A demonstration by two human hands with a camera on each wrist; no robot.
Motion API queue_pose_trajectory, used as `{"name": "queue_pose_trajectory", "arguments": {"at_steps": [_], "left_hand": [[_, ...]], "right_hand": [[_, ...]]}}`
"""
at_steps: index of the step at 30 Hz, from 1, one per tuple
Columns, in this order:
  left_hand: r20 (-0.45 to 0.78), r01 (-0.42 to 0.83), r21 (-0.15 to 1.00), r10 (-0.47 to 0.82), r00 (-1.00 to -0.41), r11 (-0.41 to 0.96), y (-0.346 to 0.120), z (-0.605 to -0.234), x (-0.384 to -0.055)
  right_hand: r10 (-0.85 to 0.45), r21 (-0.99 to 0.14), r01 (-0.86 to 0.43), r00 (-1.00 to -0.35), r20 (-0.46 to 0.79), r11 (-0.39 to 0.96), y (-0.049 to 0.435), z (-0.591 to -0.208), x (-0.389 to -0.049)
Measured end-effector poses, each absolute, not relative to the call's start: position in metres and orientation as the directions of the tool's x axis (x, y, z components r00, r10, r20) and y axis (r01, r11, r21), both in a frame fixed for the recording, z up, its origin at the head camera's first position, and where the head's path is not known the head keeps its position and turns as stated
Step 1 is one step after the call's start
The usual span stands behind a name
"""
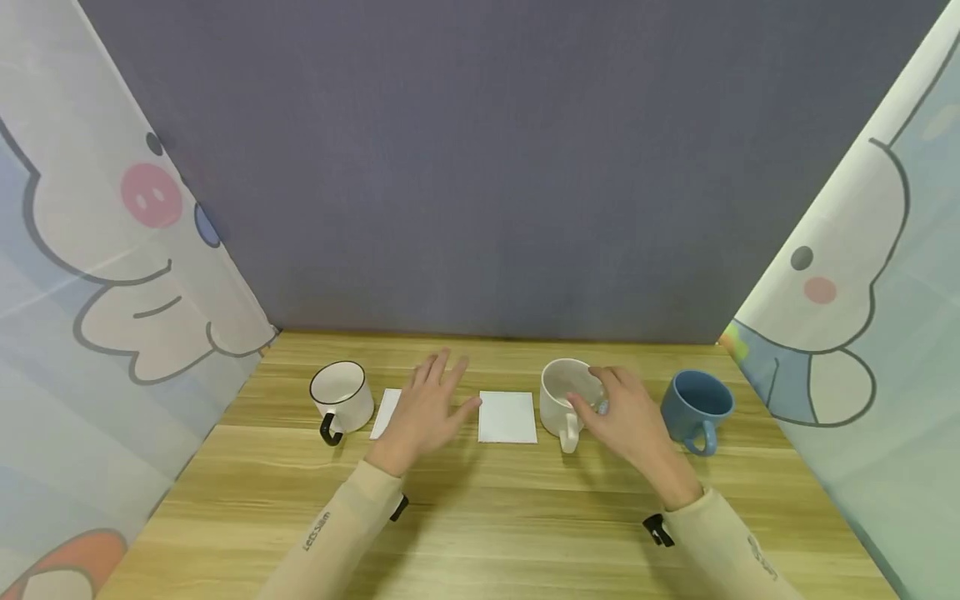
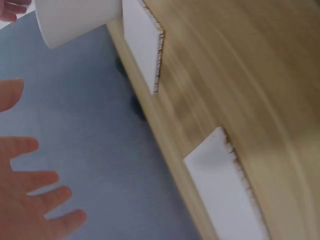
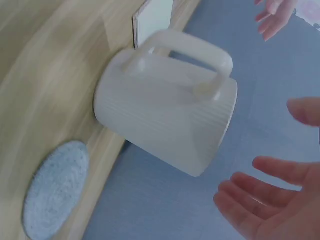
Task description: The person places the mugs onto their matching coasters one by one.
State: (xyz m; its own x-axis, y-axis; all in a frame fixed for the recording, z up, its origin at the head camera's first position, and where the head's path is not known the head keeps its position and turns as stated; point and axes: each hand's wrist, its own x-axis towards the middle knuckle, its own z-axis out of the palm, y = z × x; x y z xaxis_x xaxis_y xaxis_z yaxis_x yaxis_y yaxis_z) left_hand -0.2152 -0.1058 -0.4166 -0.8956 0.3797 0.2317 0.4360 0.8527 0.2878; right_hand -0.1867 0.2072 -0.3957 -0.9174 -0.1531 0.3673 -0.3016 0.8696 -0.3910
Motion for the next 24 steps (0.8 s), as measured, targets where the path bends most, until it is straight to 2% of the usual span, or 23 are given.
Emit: {"name": "queue_pose_trajectory", "arguments": {"at_steps": [7,14,18,24], "left_hand": [[0.242,0.484,0.316,0.424,-0.873,0.816,-0.107,-0.430,-0.218],[0.265,0.510,0.322,0.441,-0.857,0.798,-0.109,-0.443,-0.222],[0.281,0.515,0.339,0.438,-0.854,0.787,-0.109,-0.448,-0.224],[0.289,0.514,0.357,0.431,-0.855,0.780,-0.107,-0.451,-0.226]], "right_hand": [[-0.109,-0.468,-0.292,-0.919,0.380,0.834,0.206,-0.405,-0.181],[-0.107,-0.421,-0.330,-0.875,0.471,0.845,0.202,-0.422,-0.178],[-0.097,-0.481,-0.322,-0.895,0.435,0.816,0.200,-0.429,-0.175],[-0.048,-0.605,-0.230,-0.952,0.302,0.762,0.197,-0.435,-0.173]]}}
